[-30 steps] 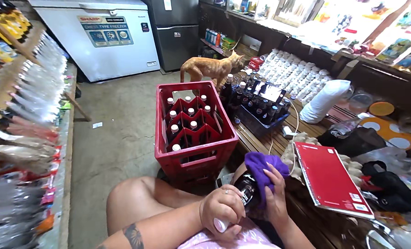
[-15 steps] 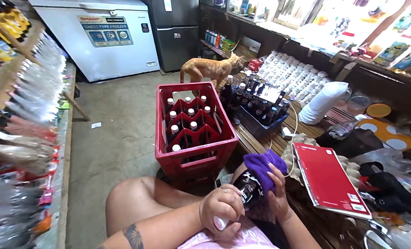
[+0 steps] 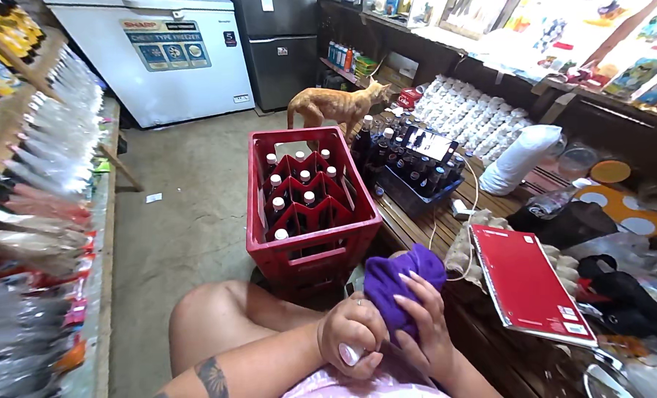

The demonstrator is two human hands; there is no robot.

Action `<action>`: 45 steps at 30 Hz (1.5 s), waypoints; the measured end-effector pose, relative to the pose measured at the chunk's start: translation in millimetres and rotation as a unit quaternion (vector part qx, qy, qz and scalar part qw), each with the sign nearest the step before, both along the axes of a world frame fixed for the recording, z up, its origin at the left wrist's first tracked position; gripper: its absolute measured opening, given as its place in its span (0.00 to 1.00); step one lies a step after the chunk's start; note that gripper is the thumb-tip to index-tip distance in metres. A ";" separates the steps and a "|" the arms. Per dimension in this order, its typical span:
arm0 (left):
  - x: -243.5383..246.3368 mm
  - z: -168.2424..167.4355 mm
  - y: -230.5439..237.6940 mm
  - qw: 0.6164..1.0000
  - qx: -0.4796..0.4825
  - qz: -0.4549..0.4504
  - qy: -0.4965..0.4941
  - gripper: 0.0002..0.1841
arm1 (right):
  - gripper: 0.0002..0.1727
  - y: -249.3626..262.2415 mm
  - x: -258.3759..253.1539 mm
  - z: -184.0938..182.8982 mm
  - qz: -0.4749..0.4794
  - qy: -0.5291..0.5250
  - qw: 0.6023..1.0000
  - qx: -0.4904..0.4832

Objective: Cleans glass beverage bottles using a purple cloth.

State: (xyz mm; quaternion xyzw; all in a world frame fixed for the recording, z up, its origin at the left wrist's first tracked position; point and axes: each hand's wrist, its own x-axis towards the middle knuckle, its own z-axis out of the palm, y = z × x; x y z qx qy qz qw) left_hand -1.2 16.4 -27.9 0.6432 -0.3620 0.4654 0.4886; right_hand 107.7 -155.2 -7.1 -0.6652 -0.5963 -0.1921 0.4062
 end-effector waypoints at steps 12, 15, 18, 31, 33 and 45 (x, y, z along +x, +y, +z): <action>2.3 0.5 1.9 0.999 -0.031 -0.014 0.008 0.10 | 0.34 -20.2 61.3 -58.1 0.023 -0.037 0.994 0.104; 3.4 -0.2 1.6 0.998 -0.054 -0.008 0.009 0.09 | 0.34 -31.3 80.8 -65.3 -0.023 0.008 0.995 0.099; 4.1 -0.3 2.3 0.998 -0.063 -0.009 0.012 0.06 | 0.43 -37.6 88.9 -51.2 -0.076 0.067 0.992 0.070; 4.6 2.0 -1.5 0.999 -0.050 -0.002 0.002 0.08 | 0.42 -10.3 63.1 -15.3 0.059 0.071 0.996 -0.003; 3.9 2.5 -2.0 0.999 -0.038 0.003 0.003 0.08 | 0.41 0.3 40.4 0.9 0.057 0.042 0.998 -0.001; -0.2 -2.0 -1.2 0.999 0.021 0.031 -0.005 0.11 | 0.38 4.0 14.3 2.0 0.065 -0.057 0.996 0.034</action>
